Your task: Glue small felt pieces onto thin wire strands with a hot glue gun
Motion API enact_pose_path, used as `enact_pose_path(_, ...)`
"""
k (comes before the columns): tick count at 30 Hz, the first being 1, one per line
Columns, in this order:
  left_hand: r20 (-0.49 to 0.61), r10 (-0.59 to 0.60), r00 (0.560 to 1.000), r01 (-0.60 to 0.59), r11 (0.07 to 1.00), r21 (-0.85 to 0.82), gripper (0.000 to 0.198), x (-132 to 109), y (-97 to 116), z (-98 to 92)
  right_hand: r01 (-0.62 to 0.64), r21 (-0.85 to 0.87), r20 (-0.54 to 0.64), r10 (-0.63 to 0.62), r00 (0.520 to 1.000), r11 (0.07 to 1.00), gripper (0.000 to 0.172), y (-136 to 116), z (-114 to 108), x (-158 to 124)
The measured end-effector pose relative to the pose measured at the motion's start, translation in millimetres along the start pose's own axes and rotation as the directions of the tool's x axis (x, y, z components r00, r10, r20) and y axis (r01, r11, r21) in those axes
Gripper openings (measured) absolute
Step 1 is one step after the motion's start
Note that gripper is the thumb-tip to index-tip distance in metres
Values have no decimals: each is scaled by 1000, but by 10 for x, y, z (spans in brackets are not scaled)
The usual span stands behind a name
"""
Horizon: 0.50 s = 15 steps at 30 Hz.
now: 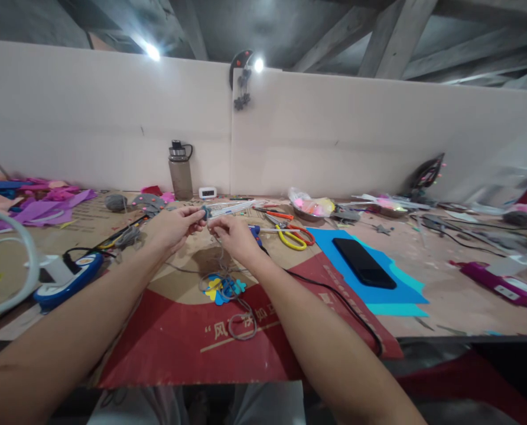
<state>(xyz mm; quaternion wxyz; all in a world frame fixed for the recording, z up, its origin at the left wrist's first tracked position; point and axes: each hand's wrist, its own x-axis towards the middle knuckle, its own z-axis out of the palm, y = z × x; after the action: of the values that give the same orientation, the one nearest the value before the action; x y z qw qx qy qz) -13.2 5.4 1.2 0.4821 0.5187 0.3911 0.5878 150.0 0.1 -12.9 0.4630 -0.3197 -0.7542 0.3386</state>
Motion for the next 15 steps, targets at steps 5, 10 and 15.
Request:
enact_pose_path(5,-16,24,1000,-23,998,58,26,-4,7,-6,-171,291,-29,187,982,941,14,-55,29,10)
enact_pose_path(10,-55,110,992,-92,960,264,26,-22,9,-18,-225,403,-53,268,962,887,43,-38,107,-9)
enact_pose_path(15,-77,132,988,-100,938,333,22,-41,14,0,-137,112,-111,150,983,984,25,43,86,0)
